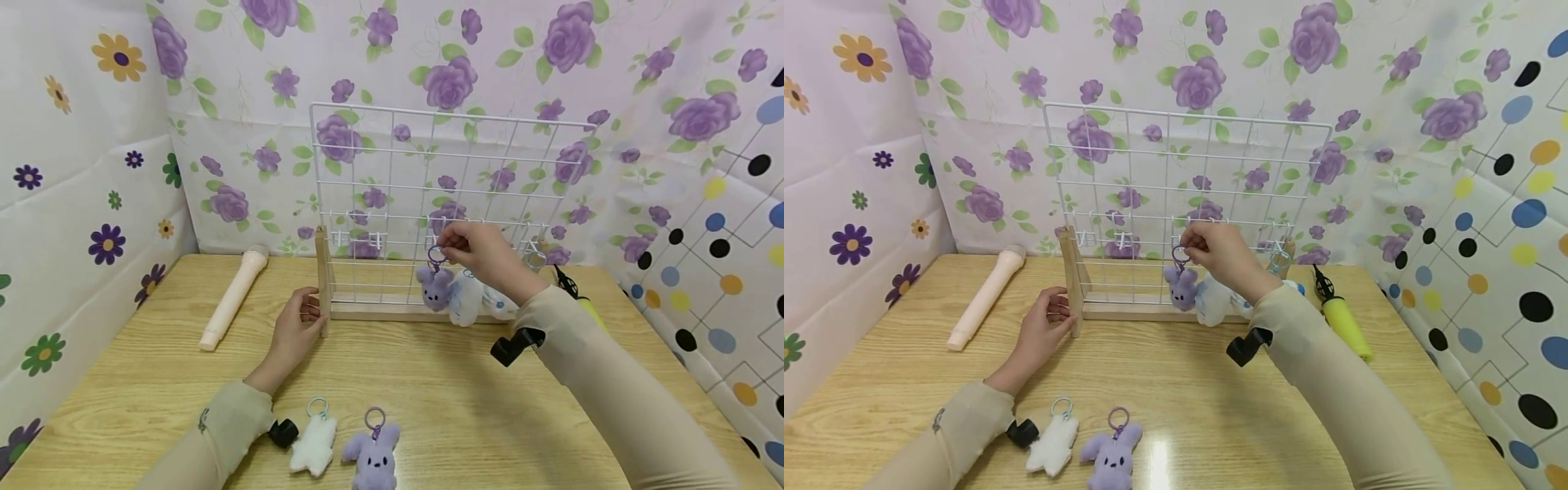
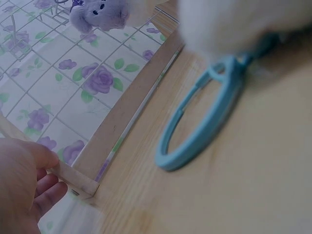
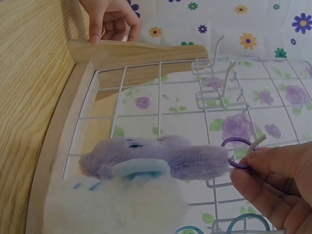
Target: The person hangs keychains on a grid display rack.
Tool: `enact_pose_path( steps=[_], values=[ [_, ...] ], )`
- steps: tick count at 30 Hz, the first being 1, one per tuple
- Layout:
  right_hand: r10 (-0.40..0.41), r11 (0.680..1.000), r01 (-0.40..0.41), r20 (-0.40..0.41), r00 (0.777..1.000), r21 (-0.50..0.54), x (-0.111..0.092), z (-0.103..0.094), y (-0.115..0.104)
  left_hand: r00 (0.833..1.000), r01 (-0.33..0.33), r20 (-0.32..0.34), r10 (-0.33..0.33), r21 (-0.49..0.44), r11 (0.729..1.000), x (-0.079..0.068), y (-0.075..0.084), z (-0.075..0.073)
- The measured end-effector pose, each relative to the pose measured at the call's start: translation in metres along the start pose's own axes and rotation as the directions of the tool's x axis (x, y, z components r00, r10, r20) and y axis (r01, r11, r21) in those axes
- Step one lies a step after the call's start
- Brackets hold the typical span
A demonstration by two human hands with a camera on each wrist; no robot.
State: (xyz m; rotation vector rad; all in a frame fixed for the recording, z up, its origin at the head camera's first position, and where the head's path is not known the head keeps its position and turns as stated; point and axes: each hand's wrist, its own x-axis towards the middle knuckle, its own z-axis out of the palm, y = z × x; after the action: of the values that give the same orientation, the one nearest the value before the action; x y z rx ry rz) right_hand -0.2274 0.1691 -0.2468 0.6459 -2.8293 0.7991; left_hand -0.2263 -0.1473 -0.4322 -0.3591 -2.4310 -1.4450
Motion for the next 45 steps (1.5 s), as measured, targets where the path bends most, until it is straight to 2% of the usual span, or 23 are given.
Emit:
enact_pose_path(
  steps=[9, 17, 27, 33, 40, 45],
  values=[
    [-0.033, 0.998, 0.033, 0.001, 0.999, -0.046, 0.000, 0.001, -0.001, 1.000, 0.007, -0.001, -0.007, -0.008, 1.000, -0.001, -0.001, 0.000],
    [-0.040, 0.999, 0.040, -0.011, 0.999, -0.035, -0.003, -0.001, 0.000, 1.000, 0.007, -0.005, -0.007, -0.008, 1.000, -0.001, -0.001, 0.001],
    [-0.051, 0.999, 0.052, -0.127, 0.991, 0.004, -0.015, -0.012, -0.005, 1.000, 0.010, -0.001, -0.010, -0.004, 1.000, -0.002, -0.002, 0.003],
    [-0.097, 0.995, 0.102, -0.186, 0.978, 0.018, -0.021, -0.016, -0.011, 1.000, 0.015, -0.002, -0.015, -0.002, 1.000, -0.003, -0.002, 0.002],
    [-0.163, 0.985, 0.170, -0.264, 0.951, 0.003, -0.037, -0.018, -0.018, 1.000, 0.016, -0.004, -0.016, -0.007, 1.000, -0.001, 0.000, -0.001],
    [-0.195, 0.979, 0.205, -0.299, 0.934, 0.002, -0.049, -0.015, -0.020, 1.000, -0.014, -0.008, 0.014, 0.000, 1.000, 0.000, -0.002, 0.000]
  ],
)
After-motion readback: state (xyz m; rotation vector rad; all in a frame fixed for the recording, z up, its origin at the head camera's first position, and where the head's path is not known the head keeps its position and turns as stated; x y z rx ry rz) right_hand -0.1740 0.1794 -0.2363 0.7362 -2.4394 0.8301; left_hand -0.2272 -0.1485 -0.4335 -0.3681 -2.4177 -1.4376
